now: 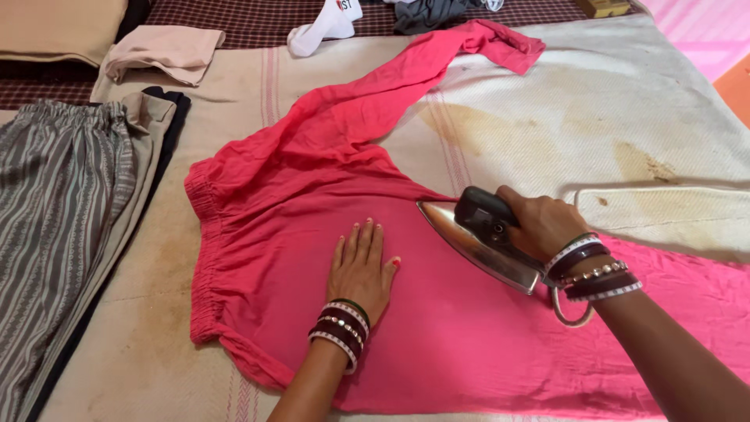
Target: The person irons a pink pair of pants on a bed. They smooth the fabric with their hands, use an electric iron to press the legs and waistband, and reposition the garment to cover different areas. The person finishes by lifting the pants to inspect the work.
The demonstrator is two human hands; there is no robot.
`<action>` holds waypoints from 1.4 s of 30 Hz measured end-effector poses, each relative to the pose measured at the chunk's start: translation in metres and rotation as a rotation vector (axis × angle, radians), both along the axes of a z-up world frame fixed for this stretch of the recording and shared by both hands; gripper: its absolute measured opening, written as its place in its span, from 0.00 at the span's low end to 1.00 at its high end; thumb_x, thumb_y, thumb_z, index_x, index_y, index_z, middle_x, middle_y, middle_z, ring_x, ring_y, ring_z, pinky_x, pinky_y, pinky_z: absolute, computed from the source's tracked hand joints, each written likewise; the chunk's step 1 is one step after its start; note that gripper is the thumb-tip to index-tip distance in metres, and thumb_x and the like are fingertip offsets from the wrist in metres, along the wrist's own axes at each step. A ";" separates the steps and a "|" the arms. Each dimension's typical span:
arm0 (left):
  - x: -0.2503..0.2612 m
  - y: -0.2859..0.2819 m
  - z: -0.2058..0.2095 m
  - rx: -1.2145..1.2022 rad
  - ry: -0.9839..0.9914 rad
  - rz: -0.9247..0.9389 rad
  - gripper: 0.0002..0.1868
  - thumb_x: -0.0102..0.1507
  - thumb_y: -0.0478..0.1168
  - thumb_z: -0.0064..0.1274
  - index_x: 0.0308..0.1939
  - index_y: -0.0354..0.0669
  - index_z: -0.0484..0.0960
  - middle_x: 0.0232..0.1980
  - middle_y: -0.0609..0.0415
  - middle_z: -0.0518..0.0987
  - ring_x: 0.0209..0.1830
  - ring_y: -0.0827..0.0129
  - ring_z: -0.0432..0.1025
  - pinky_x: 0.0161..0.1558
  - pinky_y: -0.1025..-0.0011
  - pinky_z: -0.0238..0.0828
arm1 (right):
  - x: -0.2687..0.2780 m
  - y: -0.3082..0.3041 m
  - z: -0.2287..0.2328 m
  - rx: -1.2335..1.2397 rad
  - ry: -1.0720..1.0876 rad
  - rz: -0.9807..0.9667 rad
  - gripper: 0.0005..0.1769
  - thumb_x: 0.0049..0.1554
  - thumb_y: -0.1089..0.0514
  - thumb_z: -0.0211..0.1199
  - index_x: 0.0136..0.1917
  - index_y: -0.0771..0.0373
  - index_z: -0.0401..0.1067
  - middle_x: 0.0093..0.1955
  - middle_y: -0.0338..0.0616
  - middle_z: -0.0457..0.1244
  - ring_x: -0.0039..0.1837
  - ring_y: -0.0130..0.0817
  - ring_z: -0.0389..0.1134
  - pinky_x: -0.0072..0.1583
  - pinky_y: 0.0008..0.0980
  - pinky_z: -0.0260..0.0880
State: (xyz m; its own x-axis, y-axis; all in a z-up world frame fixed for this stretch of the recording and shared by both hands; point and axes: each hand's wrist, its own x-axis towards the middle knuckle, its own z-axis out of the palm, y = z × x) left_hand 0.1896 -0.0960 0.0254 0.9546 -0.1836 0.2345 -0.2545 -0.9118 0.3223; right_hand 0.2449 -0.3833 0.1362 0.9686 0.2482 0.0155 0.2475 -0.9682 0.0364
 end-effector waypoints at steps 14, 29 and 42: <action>-0.004 0.011 -0.001 -0.150 -0.182 -0.050 0.28 0.72 0.48 0.39 0.72 0.36 0.68 0.75 0.40 0.66 0.78 0.48 0.55 0.76 0.51 0.46 | -0.174 -0.073 -0.021 -0.047 0.275 -0.238 0.29 0.52 0.38 0.64 0.67 0.38 0.64 0.40 0.38 0.71 0.37 0.41 0.75 0.40 0.44 0.76; -0.009 -0.020 0.001 -0.131 -0.274 0.027 0.22 0.72 0.44 0.41 0.68 0.38 0.73 0.74 0.38 0.68 0.76 0.44 0.59 0.74 0.50 0.53 | -0.149 -0.153 -0.032 0.212 0.099 0.068 0.22 0.55 0.49 0.66 0.62 0.45 0.65 0.34 0.43 0.71 0.34 0.41 0.74 0.36 0.40 0.76; -0.025 -0.282 0.001 -0.232 -0.018 -0.274 0.28 0.73 0.46 0.33 0.76 0.37 0.58 0.78 0.42 0.61 0.79 0.52 0.53 0.76 0.56 0.48 | -0.099 -0.282 -0.011 -0.026 -0.102 -0.236 0.24 0.53 0.54 0.65 0.63 0.46 0.67 0.35 0.49 0.70 0.36 0.48 0.73 0.39 0.48 0.74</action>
